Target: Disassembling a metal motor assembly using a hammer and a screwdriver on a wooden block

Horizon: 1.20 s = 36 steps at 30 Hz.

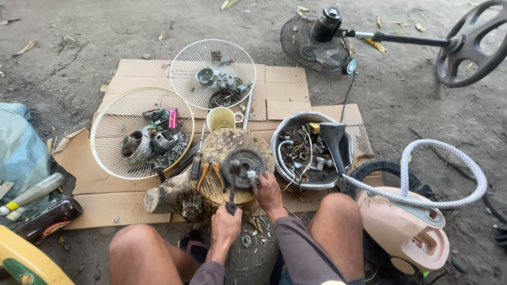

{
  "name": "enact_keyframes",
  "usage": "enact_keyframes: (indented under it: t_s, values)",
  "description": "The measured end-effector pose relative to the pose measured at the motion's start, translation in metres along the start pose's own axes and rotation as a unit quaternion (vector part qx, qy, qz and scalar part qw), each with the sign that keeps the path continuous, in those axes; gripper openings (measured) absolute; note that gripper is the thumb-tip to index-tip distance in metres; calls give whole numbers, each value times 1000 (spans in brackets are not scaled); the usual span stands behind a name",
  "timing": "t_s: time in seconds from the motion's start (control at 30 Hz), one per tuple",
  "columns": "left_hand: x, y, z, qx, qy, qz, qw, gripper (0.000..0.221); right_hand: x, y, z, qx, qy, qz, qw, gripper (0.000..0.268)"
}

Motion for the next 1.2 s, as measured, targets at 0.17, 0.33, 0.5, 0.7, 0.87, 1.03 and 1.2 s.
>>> enact_keyframes:
  t_s: [0.17,0.33,0.5,0.7,0.87,1.03,1.2]
  values:
    - [-3,-39,-50,-101,109,0,989,13,6,2,-3,12,2,-9,1000,13]
    - [-50,-104,-163,-198,376,-96,900,5,4,5,-9,18,8,15,1000,11]
    - [-36,-81,-151,-153,408,-171,884,3,4,-5,-1,2,-18,-12,1000,16]
    - [13,-2,-5,-47,124,85,987,20,4,-7,1,14,22,15,1000,16]
    - [-7,-23,-34,2,9,-18,1000,20,8,-15,12,18,-4,0,1000,15]
    - [-6,-40,-53,-126,153,15,980,10,6,4,-3,6,41,37,998,13]
    - [-50,-109,-160,-58,470,-266,840,17,9,1,-3,0,20,22,1000,14]
Point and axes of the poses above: each hand's wrist, its own x-axis towards the middle knuckle, its own y-axis out of the palm, z = x × y, the point moved 1 cm from there along x, towards the middle knuckle, and after that the axes turned 3 degrees about x, right-handed, at the moved point
